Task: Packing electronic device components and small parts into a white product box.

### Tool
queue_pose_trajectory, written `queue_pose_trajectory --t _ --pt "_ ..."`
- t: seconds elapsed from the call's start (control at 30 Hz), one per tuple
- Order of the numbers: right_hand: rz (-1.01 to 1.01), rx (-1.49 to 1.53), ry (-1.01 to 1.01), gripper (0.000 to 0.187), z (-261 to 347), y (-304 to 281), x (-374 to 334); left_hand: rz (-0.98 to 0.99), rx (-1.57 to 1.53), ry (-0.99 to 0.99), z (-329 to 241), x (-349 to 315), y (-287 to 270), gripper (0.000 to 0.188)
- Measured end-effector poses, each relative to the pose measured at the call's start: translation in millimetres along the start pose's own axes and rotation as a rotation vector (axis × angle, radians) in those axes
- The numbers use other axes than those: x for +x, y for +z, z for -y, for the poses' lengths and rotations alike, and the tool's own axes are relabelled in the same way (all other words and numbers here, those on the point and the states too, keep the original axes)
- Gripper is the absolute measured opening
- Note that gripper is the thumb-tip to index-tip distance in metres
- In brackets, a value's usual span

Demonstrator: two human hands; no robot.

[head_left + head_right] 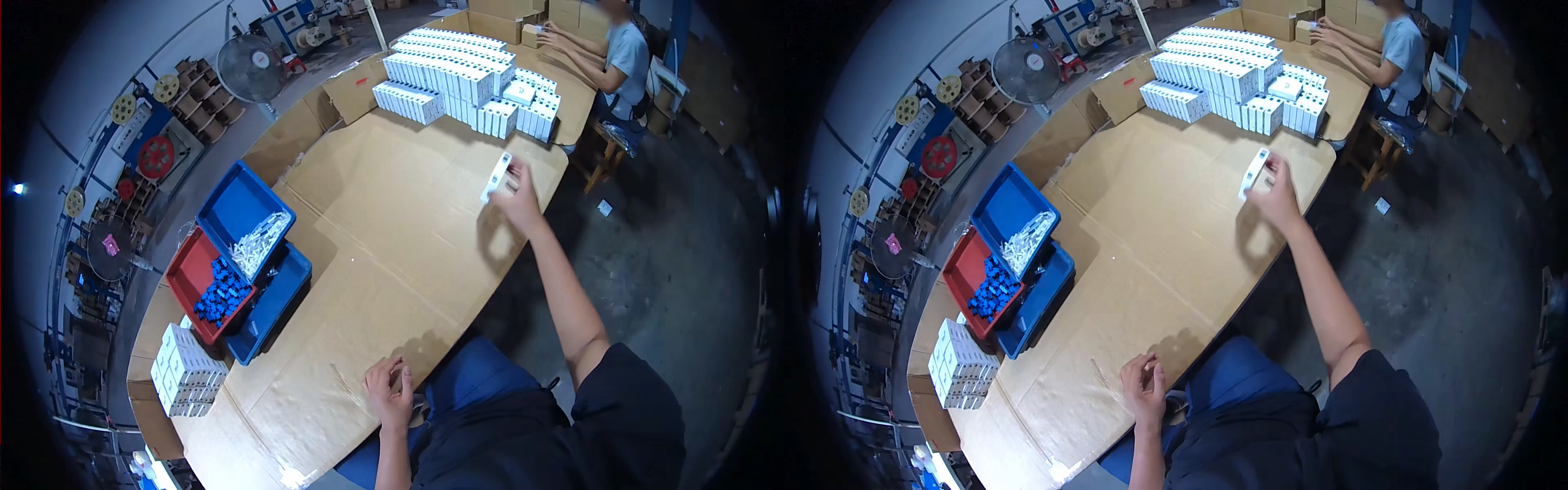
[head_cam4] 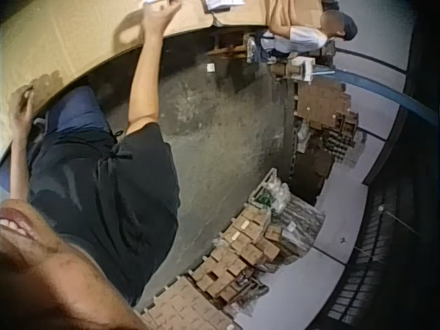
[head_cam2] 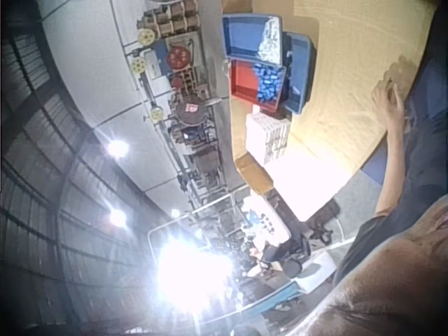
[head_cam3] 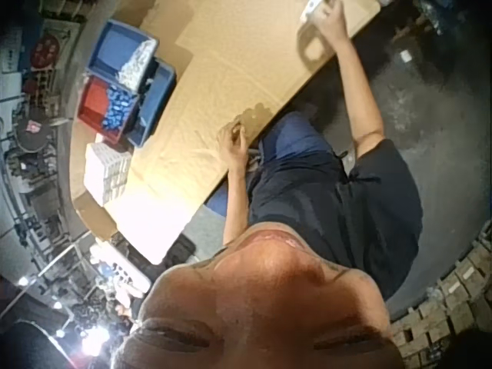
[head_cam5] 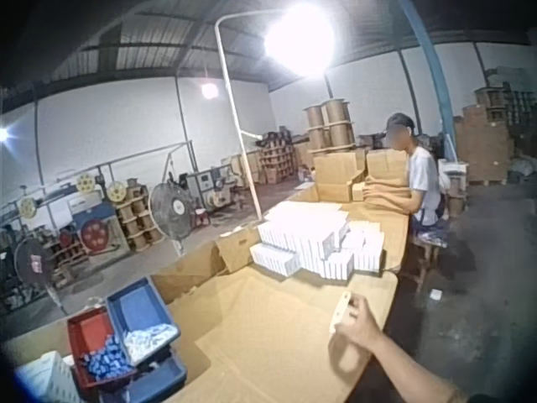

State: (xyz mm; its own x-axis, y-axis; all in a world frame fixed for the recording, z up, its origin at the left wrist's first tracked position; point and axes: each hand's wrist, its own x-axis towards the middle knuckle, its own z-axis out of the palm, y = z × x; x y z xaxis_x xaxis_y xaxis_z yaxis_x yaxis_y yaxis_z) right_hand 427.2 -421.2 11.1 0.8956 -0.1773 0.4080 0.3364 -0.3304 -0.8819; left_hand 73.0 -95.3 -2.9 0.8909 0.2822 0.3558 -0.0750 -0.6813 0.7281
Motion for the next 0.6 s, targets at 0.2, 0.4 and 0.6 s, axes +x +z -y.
queue_pose_trajectory --t 0.2,0.4,0.6 --pt "-0.173 -0.169 -0.156 0.102 -26 -5 159 -0.059 0.186 -0.026 -1 13 11 0.023" --pt "-0.175 -0.365 -0.043 0.107 -38 12 255 -0.052 0.240 -0.064 -1 17 13 0.022" --pt "-0.170 -0.467 -0.020 0.101 -69 15 289 -0.036 0.224 -0.091 -3 19 21 0.023"
